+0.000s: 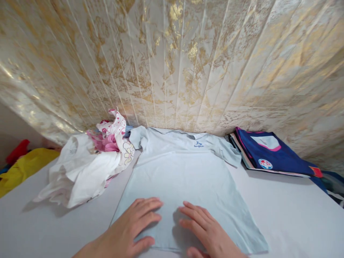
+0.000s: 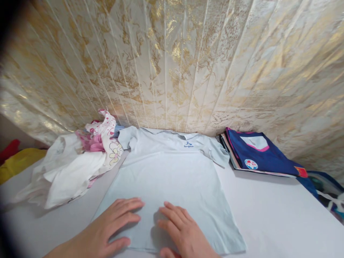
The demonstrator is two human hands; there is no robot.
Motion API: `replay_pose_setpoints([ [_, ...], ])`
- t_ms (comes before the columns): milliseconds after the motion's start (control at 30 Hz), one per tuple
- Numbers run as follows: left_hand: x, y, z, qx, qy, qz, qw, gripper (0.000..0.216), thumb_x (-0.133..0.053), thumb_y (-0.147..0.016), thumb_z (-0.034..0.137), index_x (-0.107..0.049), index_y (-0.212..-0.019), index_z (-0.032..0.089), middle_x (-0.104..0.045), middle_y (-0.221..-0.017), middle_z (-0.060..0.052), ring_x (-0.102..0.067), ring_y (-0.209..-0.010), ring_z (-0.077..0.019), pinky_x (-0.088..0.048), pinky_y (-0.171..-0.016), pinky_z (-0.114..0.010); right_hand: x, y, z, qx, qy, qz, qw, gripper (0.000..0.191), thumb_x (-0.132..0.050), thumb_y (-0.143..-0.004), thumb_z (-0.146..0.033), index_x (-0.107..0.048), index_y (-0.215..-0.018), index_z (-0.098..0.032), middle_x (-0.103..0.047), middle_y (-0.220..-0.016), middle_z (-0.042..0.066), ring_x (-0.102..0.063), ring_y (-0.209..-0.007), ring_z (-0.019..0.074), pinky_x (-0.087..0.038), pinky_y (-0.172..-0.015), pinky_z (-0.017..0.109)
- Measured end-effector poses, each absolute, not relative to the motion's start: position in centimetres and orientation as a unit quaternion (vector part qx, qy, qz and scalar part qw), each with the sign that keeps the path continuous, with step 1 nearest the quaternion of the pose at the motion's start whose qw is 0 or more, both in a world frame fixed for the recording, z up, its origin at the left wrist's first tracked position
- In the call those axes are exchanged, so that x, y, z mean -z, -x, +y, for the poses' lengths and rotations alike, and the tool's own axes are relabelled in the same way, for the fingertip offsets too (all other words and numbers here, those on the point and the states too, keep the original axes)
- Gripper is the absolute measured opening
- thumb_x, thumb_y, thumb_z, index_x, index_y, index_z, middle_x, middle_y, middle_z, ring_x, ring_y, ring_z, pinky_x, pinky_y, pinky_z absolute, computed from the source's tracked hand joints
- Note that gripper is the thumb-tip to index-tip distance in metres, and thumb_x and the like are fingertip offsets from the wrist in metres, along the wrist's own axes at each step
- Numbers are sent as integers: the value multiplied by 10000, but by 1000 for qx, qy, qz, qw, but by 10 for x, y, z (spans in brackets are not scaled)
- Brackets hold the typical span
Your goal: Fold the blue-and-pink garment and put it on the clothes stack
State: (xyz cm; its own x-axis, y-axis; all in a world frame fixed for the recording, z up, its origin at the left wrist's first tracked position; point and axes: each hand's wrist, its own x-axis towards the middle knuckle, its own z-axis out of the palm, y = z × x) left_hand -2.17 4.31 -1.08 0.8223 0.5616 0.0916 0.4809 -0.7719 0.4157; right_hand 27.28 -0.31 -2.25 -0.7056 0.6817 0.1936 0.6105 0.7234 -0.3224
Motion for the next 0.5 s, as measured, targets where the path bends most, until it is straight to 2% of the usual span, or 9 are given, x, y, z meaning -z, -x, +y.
replay_pose_setpoints([
  [67, 5, 17, 34, -88, -926, 275, 244, 186, -673, -846, 289, -557, -974, 221, -565, -1167, -35, -510, -1073, -214, -387, -928, -330, 25, -255, -3, -152, 340, -910, 182, 245, -580, -887, -408, -585, -1034, -213, -644, -1122, 66, -564, -1046, 207, -444, -867, 308],
  [167, 6, 16, 28, -77, -917, 287, 266, 196, -691, -809, 193, -507, -872, 209, -563, -972, -7, -503, -892, -184, -392, -791, -294, 37, -242, -4, -162, 356, -899, 197, 201, -674, -816, -368, -577, -920, -225, -636, -899, 16, -554, -796, 163, -430, -715, 279],
  [367, 12, 16, 29, -110, -922, 268, 258, 95, -522, -942, 201, -486, -855, 210, -558, -883, 3, -478, -833, -170, -349, -760, -294, 46, -241, -8, -163, 389, -883, 203, 125, -655, -751, -191, -551, -817, -215, -603, -815, 3, -517, -742, 152, -376, -678, 275],
  [500, 8, 17, 29, -124, -919, 257, 274, 100, -495, -957, 194, -477, -860, 208, -563, -892, 4, -488, -831, -159, -352, -764, -287, 41, -242, -7, -178, 385, -883, 201, 147, -686, -754, -250, -554, -810, -214, -604, -814, 0, -514, -735, 149, -367, -679, 276],
])
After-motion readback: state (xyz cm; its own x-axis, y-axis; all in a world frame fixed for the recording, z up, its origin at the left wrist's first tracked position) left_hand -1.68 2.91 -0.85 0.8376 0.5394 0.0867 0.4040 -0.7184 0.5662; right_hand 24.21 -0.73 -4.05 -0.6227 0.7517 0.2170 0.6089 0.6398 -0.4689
